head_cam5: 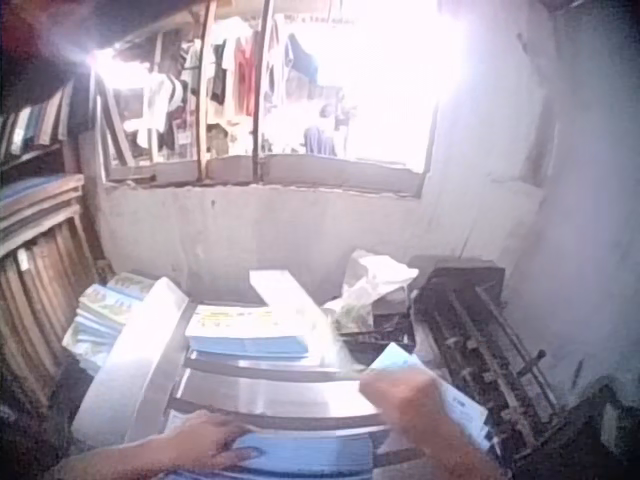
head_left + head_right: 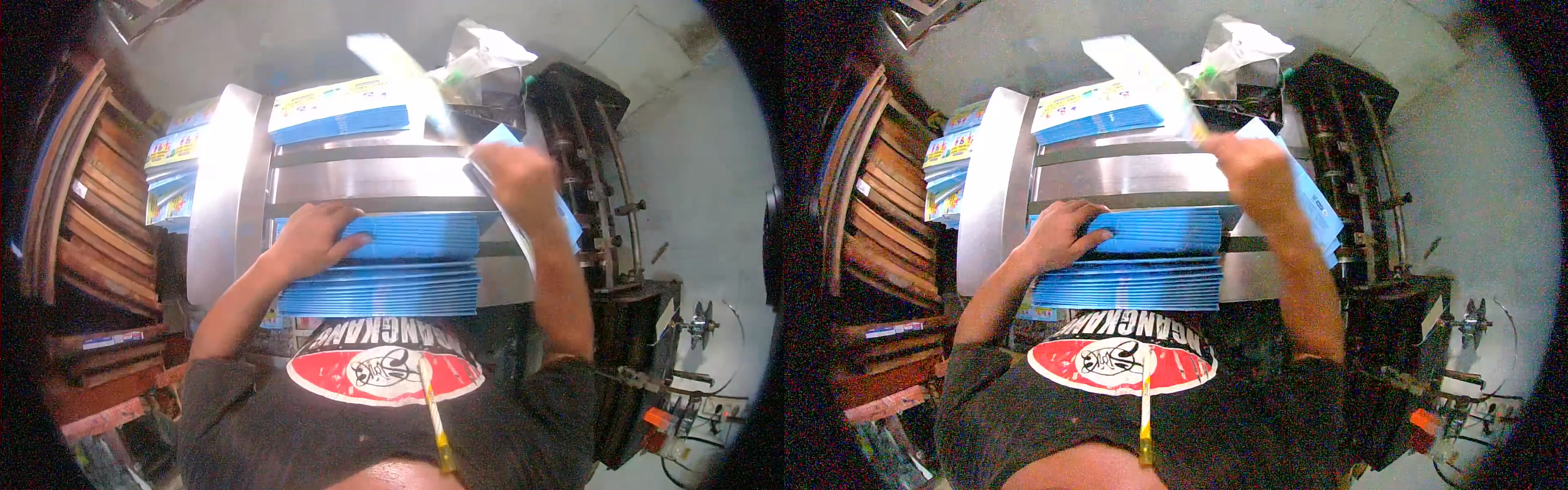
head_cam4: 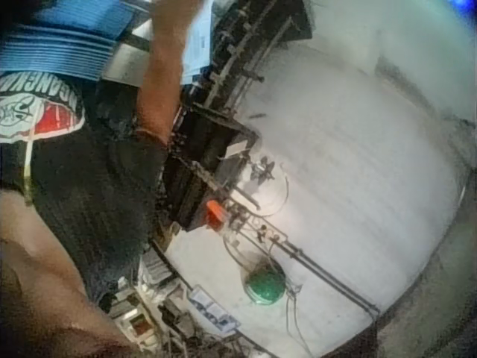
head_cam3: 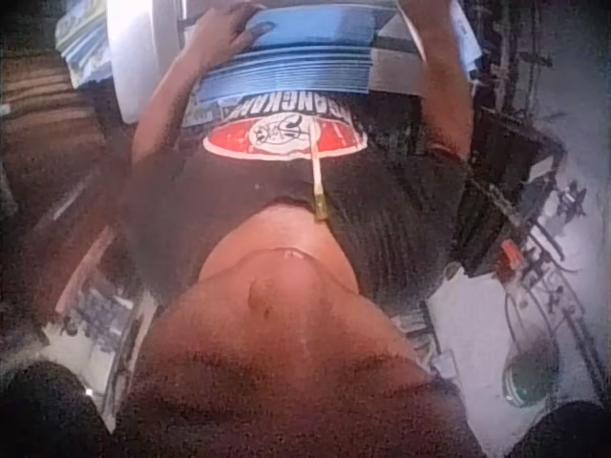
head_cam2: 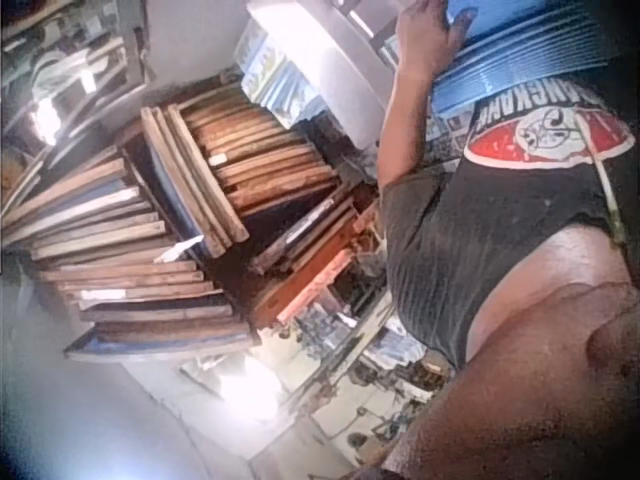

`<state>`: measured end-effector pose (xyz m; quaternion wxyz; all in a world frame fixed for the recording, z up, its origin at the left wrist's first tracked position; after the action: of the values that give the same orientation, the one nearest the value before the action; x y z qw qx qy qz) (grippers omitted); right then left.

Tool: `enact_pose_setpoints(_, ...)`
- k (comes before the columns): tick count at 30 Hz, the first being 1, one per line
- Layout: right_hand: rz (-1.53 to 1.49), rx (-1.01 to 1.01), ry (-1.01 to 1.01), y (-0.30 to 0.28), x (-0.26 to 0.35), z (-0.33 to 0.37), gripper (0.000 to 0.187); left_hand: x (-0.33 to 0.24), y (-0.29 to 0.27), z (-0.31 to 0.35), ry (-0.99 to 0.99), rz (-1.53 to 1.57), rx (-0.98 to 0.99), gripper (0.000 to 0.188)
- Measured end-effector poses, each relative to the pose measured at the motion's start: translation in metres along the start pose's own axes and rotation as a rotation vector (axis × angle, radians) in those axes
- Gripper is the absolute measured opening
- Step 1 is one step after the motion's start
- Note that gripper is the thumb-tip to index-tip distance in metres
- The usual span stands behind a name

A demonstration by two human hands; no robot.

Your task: The person straightens and sorts stacks of printed sheets at a machine, moves them to a table, and assembles booklets by inserting inner pages into paper covers by hand.

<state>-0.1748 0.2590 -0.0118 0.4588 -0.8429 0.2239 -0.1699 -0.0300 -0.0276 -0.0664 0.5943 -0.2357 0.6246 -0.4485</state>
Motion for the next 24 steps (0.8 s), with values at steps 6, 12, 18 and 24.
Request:
enact_pose_setpoints(6, -0.538, 0.733, 0.160, 0.030, 0.023, 0.024, 0.024, -0.010, -0.016, 0.010, 0.131, -0.428, -0.518, 0.058)
enact_pose_setpoints(12, -0.837, 0.832, 0.426, 0.048, -0.026, 0.087, 0.045, 0.055, -0.015, 0.036, -0.247, 0.546, 0.161, 0.046)
enact_pose_setpoints(18, -1.466, -0.071, 0.886, 0.101, 0.057, 0.132, 0.095, 0.063, 0.063, 0.058, -0.201, 1.545, -0.419, 0.074)
enact_pose_setpoints(24, -1.416, 0.088, 0.743, 0.088, 0.063, 0.147, 0.102, 0.066, 0.071, 0.082, -0.177, 1.565, -0.463, 0.074)
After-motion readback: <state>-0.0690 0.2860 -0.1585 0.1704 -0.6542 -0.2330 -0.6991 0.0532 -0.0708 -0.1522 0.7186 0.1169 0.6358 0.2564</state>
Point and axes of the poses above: each hand's wrist, its own z-axis away from the middle knuckle, its own y-axis out of the palm, x = y × z, the point moved 1 cm from there along -z, towards the middle knuckle, and after that the axes turned 2 degrees about z, right-handed, at the moved point
